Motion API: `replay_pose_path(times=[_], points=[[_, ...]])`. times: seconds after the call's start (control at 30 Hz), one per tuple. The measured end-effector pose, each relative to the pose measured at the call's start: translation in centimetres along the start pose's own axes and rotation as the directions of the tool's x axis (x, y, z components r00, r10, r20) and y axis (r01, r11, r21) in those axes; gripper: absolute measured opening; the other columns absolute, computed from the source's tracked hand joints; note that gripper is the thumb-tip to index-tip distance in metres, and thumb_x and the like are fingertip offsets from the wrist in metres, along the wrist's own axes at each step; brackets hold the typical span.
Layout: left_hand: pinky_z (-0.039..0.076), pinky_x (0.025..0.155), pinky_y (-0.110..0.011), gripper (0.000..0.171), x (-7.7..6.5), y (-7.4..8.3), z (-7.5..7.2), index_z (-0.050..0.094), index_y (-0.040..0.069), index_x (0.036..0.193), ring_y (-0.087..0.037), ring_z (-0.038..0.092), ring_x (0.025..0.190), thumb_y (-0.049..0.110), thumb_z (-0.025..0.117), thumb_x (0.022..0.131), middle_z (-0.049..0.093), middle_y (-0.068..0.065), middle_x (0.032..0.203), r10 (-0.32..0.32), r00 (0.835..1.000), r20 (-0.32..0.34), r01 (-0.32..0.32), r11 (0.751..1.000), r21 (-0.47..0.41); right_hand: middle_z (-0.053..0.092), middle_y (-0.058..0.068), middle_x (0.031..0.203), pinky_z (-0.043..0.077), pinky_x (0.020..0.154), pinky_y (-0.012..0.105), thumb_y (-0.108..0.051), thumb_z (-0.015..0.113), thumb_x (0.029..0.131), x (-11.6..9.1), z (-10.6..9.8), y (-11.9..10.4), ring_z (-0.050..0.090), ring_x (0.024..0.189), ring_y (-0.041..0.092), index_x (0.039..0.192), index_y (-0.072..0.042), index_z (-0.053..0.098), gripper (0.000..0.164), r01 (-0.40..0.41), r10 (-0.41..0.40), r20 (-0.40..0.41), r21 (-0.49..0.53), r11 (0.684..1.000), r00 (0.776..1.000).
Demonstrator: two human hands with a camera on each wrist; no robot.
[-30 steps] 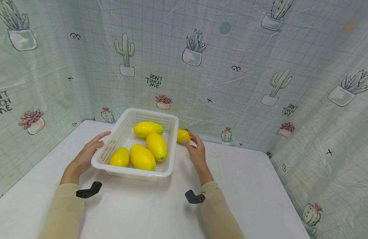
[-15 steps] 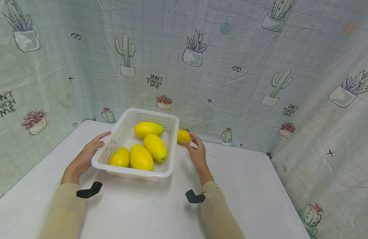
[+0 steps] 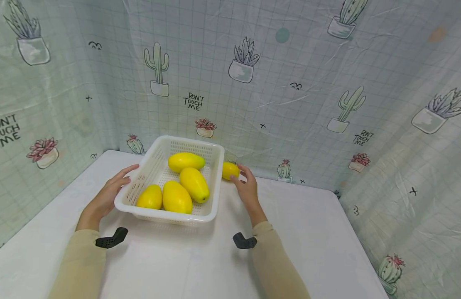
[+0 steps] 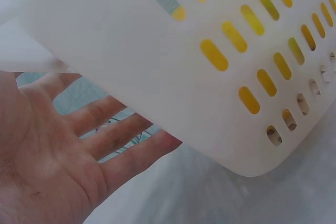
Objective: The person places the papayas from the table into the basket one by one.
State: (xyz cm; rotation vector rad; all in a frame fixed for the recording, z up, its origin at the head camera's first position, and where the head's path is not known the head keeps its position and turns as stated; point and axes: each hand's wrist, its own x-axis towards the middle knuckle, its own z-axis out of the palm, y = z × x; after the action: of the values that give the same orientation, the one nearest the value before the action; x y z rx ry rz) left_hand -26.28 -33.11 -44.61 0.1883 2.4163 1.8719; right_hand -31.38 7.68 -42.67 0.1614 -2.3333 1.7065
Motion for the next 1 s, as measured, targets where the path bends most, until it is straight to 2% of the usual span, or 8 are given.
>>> replay_pose_path(times=[0.23, 0.53, 0.9, 1.0], points=[[0.038, 0.102, -0.049, 0.055, 0.1, -0.1, 0.0, 0.012, 0.037, 0.155, -0.042, 0.027, 0.142, 0.045, 0.030, 0.103, 0.009, -0.009, 0.164, 0.005, 1.000, 0.002, -0.005, 1.000, -0.002, 0.048, 0.004, 0.146, 0.041, 0.108, 0.047, -0.021, 0.067, 0.091, 0.4, 0.0, 0.1, 0.041, 0.136, 0.033, 0.137, -0.011, 0.051, 0.050, 0.001, -0.001, 0.001, -0.003, 1.000, 1.000], [0.038, 0.102, -0.049, 0.056, 0.1, -0.2, 0.0, 0.012, 0.037, 0.155, -0.042, 0.025, 0.143, 0.045, 0.031, 0.103, 0.007, -0.006, 0.165, -0.001, 1.000, -0.001, 0.001, 1.000, -0.007, 0.049, 0.003, 0.146, 0.041, 0.108, 0.045, -0.023, 0.068, 0.090, 0.6, 0.1, 0.4, 0.042, 0.135, 0.031, 0.135, -0.016, 0.053, 0.048, -0.021, 0.021, 0.001, -0.018, 1.000, 1.000], [0.045, 0.100, -0.036, 0.054, 0.0, -0.1, -0.1, 0.012, 0.037, 0.155, -0.041, 0.027, 0.142, 0.043, 0.029, 0.104, 0.008, -0.009, 0.164, 0.015, 1.000, 0.012, -0.015, 1.000, 0.012, 0.048, 0.005, 0.146, 0.042, 0.108, 0.045, -0.023, 0.067, 0.091, 1.1, 0.3, 0.7, 0.043, 0.135, 0.029, 0.138, -0.015, 0.050, 0.051, -0.032, 0.032, 0.008, -0.055, 0.998, 0.999], [0.043, 0.102, -0.040, 0.054, 0.1, -0.2, 0.0, 0.013, 0.038, 0.155, -0.041, 0.026, 0.142, 0.044, 0.030, 0.104, 0.009, -0.008, 0.164, 0.014, 1.000, 0.007, -0.014, 1.000, 0.009, 0.048, 0.005, 0.146, 0.041, 0.108, 0.046, -0.023, 0.066, 0.091, 1.3, 0.3, 0.9, 0.042, 0.135, 0.031, 0.139, -0.013, 0.049, 0.052, -0.030, 0.031, 0.013, -0.054, 0.998, 0.999]])
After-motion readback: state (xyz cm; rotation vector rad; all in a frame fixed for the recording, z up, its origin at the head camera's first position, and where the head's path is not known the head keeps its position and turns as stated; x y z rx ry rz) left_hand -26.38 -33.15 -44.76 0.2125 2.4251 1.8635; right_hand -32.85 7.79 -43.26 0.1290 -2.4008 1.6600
